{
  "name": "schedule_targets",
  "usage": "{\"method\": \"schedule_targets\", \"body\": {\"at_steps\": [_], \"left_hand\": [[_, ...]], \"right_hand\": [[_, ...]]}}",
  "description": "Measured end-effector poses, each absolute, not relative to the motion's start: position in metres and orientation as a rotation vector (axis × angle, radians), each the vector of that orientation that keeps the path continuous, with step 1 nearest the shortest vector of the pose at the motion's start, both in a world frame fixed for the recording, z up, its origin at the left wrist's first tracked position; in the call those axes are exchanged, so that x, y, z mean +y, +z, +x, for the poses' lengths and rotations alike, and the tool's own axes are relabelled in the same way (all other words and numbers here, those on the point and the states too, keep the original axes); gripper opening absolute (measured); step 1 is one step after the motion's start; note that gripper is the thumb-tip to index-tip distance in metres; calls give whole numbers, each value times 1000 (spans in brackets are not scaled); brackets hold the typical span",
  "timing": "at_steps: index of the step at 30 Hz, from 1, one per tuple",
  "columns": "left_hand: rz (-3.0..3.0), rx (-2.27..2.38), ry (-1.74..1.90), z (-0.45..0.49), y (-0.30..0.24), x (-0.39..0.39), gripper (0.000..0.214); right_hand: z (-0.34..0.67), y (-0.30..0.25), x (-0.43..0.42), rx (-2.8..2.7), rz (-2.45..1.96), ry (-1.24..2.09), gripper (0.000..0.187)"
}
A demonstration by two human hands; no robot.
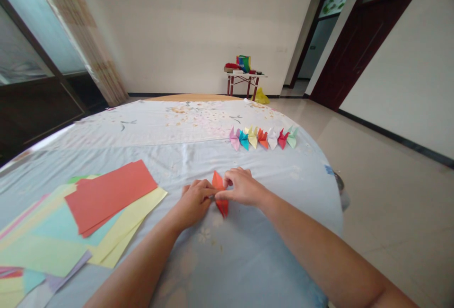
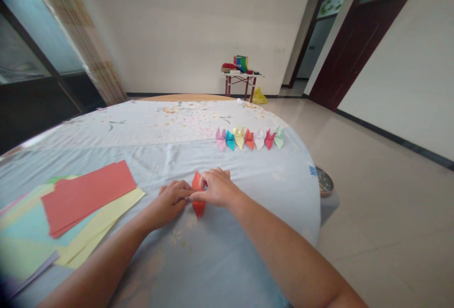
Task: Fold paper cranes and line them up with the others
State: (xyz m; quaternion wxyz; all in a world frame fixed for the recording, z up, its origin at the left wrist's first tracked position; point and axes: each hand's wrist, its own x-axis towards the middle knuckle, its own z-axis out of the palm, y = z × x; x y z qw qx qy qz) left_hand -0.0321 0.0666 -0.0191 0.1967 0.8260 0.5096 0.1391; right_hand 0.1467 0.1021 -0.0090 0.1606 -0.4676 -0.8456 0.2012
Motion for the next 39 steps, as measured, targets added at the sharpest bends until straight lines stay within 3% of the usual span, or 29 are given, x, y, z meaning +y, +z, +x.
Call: {"method": "schedule_targets", "body": {"at_steps": [14, 39], "left_hand": [[2328, 1426, 397, -34, -23, 68, 50], [2315, 1448, 396, -30, -19, 67, 42]], "right_hand": [[142, -21, 101, -2512, -1416, 529, 40], [158, -9, 96, -2577, -1237, 654, 49]]}}
